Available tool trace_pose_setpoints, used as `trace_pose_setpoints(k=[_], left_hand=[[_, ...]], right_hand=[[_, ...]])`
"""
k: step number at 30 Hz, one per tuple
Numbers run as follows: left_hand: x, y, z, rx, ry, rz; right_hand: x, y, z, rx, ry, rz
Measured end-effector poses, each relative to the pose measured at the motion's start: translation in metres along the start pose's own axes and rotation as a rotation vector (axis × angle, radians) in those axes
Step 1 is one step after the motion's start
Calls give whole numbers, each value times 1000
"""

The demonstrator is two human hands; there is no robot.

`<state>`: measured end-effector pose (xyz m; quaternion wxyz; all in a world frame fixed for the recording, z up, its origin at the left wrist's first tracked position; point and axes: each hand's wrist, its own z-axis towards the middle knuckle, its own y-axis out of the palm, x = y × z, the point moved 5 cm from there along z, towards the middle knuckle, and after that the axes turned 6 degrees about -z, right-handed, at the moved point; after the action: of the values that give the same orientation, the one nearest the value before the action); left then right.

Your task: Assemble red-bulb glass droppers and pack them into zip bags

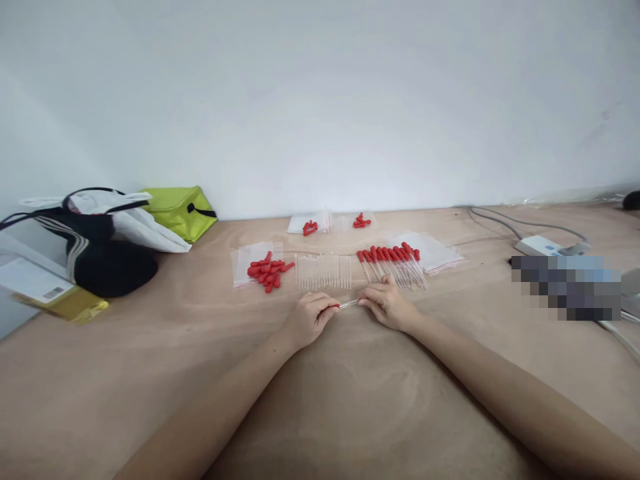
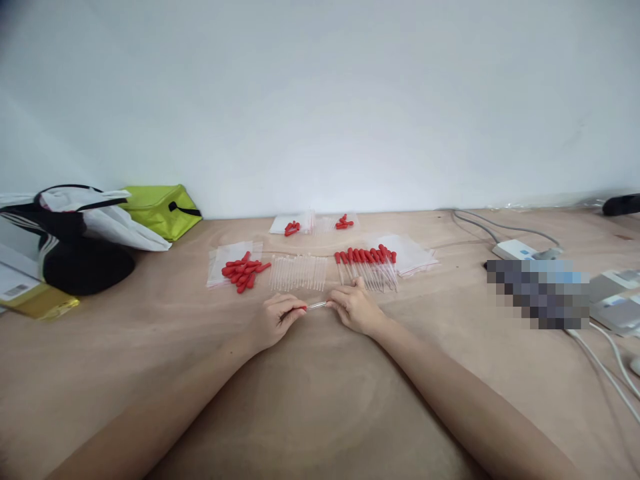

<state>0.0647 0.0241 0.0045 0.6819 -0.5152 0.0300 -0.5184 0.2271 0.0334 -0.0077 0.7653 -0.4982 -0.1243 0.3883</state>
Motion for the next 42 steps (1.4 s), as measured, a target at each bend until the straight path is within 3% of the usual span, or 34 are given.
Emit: trace_pose_setpoints(k=[7,20,29,31,34,38,42], left_hand=[[3,1,-3,16,87,137],[6,4,-1,-37,155,124],[-4,-6,-1,44,-6,107],[-7,-10,-2,101,-66,122],[-9,-13,-2,136,-115,123],[-5,-4,-1,-7,-48,50],[0,1,-2,-89,13,-19]], right_hand=[[-18,-7,1,54,7,-150],[-24,3,2,-50,62,-75],[-30,-16,12,-115,-7,-258],[-20,-19,13,-110,65,-286],[8,-24,15,-22,357,-293],[39,-21,17,38,701,-312],[49,-10,23,45,797,-374]])
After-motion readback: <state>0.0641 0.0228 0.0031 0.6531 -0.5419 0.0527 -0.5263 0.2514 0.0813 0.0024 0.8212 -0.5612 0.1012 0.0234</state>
